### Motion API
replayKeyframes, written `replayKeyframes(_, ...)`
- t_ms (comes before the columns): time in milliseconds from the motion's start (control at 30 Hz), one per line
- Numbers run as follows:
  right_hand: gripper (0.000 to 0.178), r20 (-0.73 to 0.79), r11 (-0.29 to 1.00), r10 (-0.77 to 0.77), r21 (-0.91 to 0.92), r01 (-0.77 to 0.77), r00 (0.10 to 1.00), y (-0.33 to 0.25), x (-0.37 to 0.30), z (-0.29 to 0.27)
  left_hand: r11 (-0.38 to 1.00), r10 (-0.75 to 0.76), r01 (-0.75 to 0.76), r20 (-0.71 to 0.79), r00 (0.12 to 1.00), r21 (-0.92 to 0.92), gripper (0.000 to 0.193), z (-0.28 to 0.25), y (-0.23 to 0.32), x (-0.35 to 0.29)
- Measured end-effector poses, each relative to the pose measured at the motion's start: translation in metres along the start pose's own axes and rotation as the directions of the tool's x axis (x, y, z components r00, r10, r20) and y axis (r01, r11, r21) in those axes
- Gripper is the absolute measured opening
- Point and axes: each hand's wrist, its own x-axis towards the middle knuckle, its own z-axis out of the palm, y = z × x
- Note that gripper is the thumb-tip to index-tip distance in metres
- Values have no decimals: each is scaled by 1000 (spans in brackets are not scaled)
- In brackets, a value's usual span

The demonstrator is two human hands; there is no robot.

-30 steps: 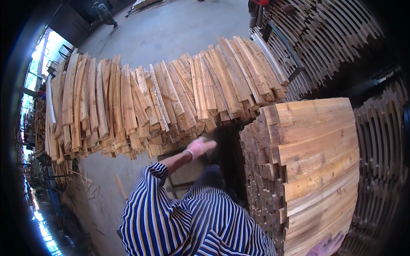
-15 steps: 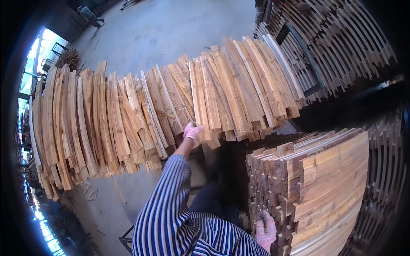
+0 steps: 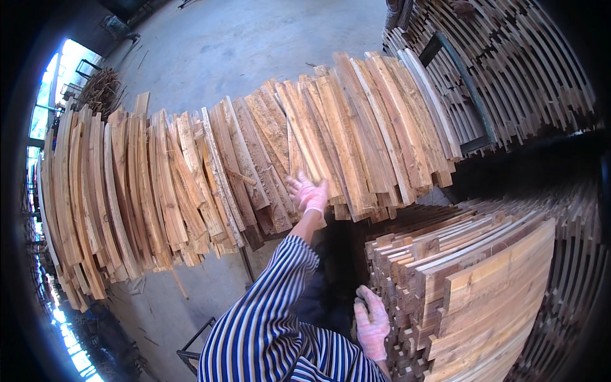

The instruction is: The person repeatedly picks up small wooden planks from a large pile and places them onto a growing stack. They handle the planks one at a time or in small groups, aligning them as they build the stack higher.

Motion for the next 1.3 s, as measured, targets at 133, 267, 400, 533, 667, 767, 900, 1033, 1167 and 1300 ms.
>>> replayKeyframes(133, 40, 56, 991, -26, 130, 18, 998, 25, 52, 38, 982, -168, 169, 21, 986, -85, 137, -4, -22, 13)
replayKeyframes(267, 45, 2, 897, 72, 438, -65, 997, 65, 125, 86, 957, -209, 224, 100, 973, -184, 125, -22, -4, 11)
replayKeyframes(400, 45, 57, 902, 29, 428, -51, 998, 52, 149, 101, 921, -80, 44, -78, 994, -386, 94, 24, -46, 32)
replayKeyframes(533, 45, 38, 896, 3, 443, -19, 999, 66, 175, 118, 870, 21, 46, 131, 991, -491, 97, 49, -68, 75)
replayKeyframes(667, 55, -82, 950, -103, 288, 122, 991, 83, 229, 137, 758, 205, 109, 393, 896, -643, 88, 10, -75, 78)
replayKeyframes(767, 83, -36, 916, -93, -394, 71, 995, 51, 265, 141, 597, 349, 141, 414, 841, -790, 76, -31, -69, 42)
replayKeyframes(900, 98, 245, 954, 163, -285, -90, 956, 24, 281, 152, 580, 346, 84, 339, 875, -810, 72, -32, -119, -1)
replayKeyframes(1033, 69, 535, 846, 248, 287, -450, 808, 65, 241, 116, 700, 372, 160, 546, 751, -696, 78, -113, -102, -84)
replayKeyframes(1167, 61, 625, 750, 178, 414, -516, 760, 65, 175, 93, 765, 345, 43, 466, 815, -642, 90, -69, -152, -97)
replayKeyframes(1300, 64, 648, 622, 97, 553, -555, 755, 78, 154, 86, 932, 162, 14, 449, 879, -363, 96, -72, -119, -138)
